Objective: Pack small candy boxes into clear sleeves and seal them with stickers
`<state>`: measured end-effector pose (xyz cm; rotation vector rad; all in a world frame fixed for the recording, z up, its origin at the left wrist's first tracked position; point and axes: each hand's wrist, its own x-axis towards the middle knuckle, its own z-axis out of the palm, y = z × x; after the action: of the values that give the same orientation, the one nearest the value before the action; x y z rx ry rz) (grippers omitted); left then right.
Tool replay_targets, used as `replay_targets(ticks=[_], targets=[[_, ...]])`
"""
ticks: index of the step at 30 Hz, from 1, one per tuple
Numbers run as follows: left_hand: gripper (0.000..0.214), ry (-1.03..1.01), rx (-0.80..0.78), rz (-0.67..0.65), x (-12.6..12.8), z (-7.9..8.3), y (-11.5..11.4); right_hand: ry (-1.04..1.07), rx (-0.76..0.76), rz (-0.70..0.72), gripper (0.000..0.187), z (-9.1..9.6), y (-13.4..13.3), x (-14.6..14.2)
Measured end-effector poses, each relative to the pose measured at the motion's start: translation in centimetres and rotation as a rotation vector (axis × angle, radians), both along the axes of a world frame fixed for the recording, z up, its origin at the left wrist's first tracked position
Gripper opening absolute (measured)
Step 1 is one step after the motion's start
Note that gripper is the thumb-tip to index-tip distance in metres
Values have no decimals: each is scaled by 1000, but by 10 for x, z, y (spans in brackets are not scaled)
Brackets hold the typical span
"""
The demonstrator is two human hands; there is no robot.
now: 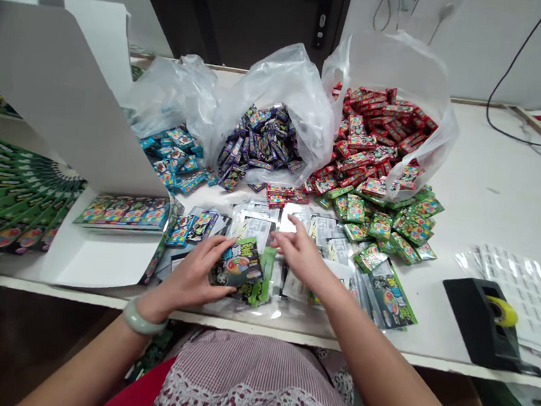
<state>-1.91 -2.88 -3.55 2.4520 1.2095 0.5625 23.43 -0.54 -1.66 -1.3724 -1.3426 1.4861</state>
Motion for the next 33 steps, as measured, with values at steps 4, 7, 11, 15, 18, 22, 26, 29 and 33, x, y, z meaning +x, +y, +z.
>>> replay_targets(ticks=[4, 7, 11, 15, 18, 22, 26, 29, 33], targets=[[91, -19, 26, 60, -13, 11, 3, -406, 315, 74, 36, -2, 50, 25], [89, -36, 39, 94, -14, 18, 6, -740, 439, 108, 28, -11, 102, 27], [90, -51, 43, 127, -13, 20, 5, -846, 480, 179, 31, -28, 144, 8], [89, -54, 38, 153, -21, 18, 3, -909, 487, 187, 36, -41, 148, -1], [91, -54, 28, 157, -26, 16, 4, -915, 476, 197, 28, -42, 142, 7], [91, -68, 15, 153, -26, 14, 6, -876, 422, 152, 40, -42, 139, 19], [89, -71, 18, 147, -23, 15, 6, -780, 344, 85, 52, -42, 142, 20], [90, -69, 22, 144, -21, 17, 4, -690, 278, 39, 35, -34, 141, 20], [90, -68, 29, 152, -21, 18, 3, -529, 243, 39, 35, -9, 114, 27]])
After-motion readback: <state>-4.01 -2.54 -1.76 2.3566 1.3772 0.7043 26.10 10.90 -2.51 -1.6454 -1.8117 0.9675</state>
